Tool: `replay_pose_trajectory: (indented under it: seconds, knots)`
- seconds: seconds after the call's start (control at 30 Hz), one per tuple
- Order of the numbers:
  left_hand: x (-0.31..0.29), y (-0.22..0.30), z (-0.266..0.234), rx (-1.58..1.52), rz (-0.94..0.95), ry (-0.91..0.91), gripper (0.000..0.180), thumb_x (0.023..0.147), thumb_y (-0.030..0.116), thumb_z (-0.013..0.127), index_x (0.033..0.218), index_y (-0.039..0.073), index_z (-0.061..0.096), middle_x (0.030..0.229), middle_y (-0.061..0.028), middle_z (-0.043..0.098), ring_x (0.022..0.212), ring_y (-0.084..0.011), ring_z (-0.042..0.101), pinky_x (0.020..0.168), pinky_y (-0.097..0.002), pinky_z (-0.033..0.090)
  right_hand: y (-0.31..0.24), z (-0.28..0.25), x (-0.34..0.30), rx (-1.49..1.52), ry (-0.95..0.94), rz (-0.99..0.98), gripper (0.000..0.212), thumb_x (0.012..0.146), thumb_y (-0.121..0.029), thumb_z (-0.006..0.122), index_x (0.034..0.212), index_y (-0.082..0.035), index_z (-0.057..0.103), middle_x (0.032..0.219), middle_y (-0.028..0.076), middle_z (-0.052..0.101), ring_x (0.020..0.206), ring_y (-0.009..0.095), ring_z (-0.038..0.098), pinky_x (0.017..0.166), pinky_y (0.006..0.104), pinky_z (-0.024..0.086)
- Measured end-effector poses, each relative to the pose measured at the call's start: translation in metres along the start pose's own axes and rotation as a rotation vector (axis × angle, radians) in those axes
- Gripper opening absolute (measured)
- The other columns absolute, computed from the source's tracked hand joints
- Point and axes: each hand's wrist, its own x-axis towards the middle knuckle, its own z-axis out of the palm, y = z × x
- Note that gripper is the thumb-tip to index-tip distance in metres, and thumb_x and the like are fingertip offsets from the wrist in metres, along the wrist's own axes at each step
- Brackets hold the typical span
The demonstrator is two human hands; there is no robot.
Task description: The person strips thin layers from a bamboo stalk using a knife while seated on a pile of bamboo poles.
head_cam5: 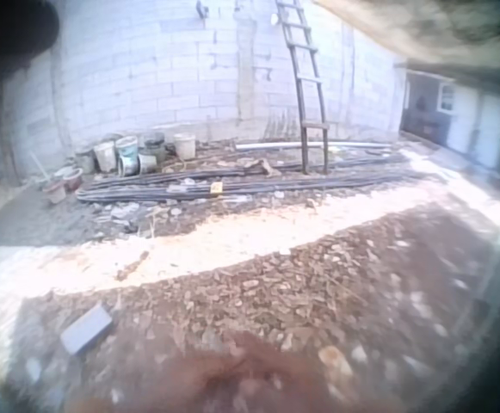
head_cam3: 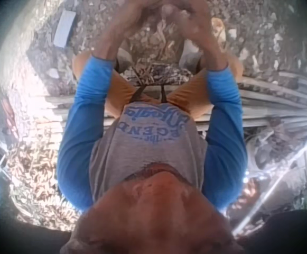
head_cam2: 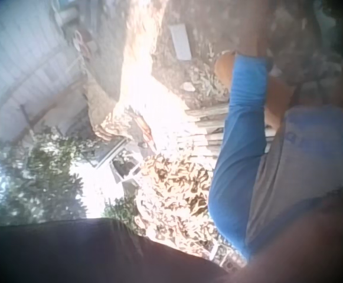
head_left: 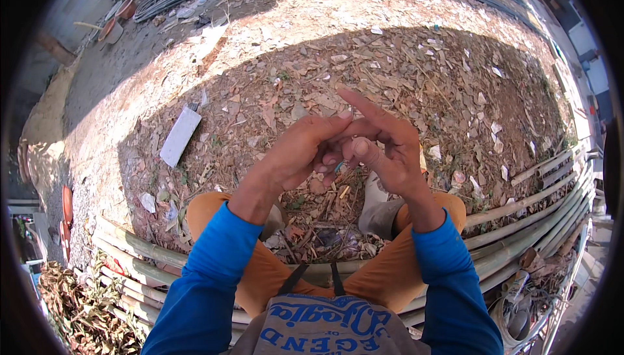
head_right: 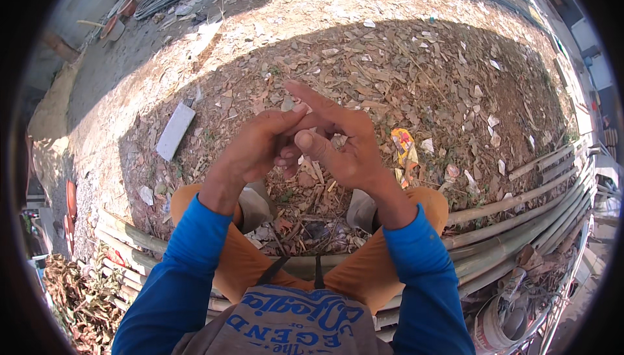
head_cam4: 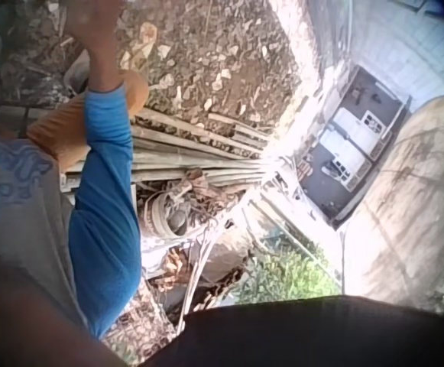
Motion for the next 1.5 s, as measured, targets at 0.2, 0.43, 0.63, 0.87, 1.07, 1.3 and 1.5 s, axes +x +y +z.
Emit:
replay_pose_trajectory:
  seconds: [0.2,0.43,0.63,0.87,1.07,1.3,1.5]
  knots:
    - [0.005,-0.014,0.002,0.341,0.267,0.050,0.031,0.103,0.032,0.065,0.097,0.002,0.070,0.068,0.0008,0.059,0.055,-0.0060,0.048,0.050,-0.0249,0.043,0.005,-0.004,-0.003,0.092,0.124,0.239,0.064,0.106,-0.049,0.052,0.142,0.004,0.056,0.094,0.011,0.076,0.059,0.012,0.065,0.053,0.0255,0.052]
    - [0.016,-0.034,0.002,0.685,0.534,0.307,0.031,0.102,0.033,0.067,0.105,0.002,0.072,0.070,0.0018,0.061,0.060,-0.0044,0.053,0.052,-0.0230,0.042,0.010,0.001,0.002,0.175,0.219,0.217,0.062,0.106,-0.045,0.056,0.145,0.004,0.052,0.108,0.018,0.075,0.065,0.009,0.067,0.052,0.0220,0.050]
    - [0.022,-0.038,0.001,0.812,0.459,0.366,0.035,0.102,0.034,0.067,0.097,-0.001,0.069,0.070,0.0004,0.061,0.058,-0.0053,0.054,0.049,-0.0230,0.045,0.006,0.005,0.005,0.246,0.276,0.157,0.073,0.103,-0.047,0.061,0.153,0.002,0.040,0.116,0.019,0.073,0.079,0.011,0.069,0.059,0.0232,0.055]
    - [0.015,-0.032,0.005,0.611,0.204,0.180,0.049,0.106,0.044,0.056,0.094,-0.002,0.069,0.069,0.0006,0.061,0.054,-0.0062,0.053,0.042,-0.0255,0.042,0.007,0.007,-0.003,0.109,0.209,0.161,0.071,0.100,-0.039,0.068,0.152,0.001,0.041,0.115,0.018,0.073,0.081,0.011,0.070,0.061,0.0213,0.055]
    - [0.012,-0.030,0.011,0.370,0.063,0.146,0.049,0.108,0.043,0.052,0.088,0.001,0.067,0.065,0.0015,0.054,0.051,-0.0065,0.049,0.043,-0.0257,0.041,0.003,0.005,-0.003,0.015,0.190,0.202,0.068,0.098,-0.031,0.073,0.149,0.003,0.043,0.112,0.019,0.073,0.077,0.010,0.069,0.056,0.0207,0.053]
    - [0.009,-0.020,0.022,-0.002,-0.100,0.054,0.044,0.108,0.039,0.050,0.086,0.003,0.064,0.066,-0.0001,0.050,0.050,-0.0116,0.045,0.050,-0.0323,0.049,-0.001,-0.003,0.005,0.194,0.221,0.145,0.073,0.101,-0.044,0.063,0.153,0.003,0.040,0.116,0.021,0.073,0.065,0.012,0.069,0.051,0.0209,0.051]
    - [0.016,-0.031,0.009,0.088,0.120,-0.015,0.041,0.107,0.037,0.055,0.087,0.003,0.066,0.066,0.0002,0.052,0.051,-0.0095,0.043,0.054,-0.0307,0.052,0.000,-0.008,0.004,0.150,0.219,0.215,0.073,0.103,-0.051,0.058,0.153,0.000,0.042,0.118,0.019,0.073,0.065,0.010,0.068,0.048,0.0201,0.048]
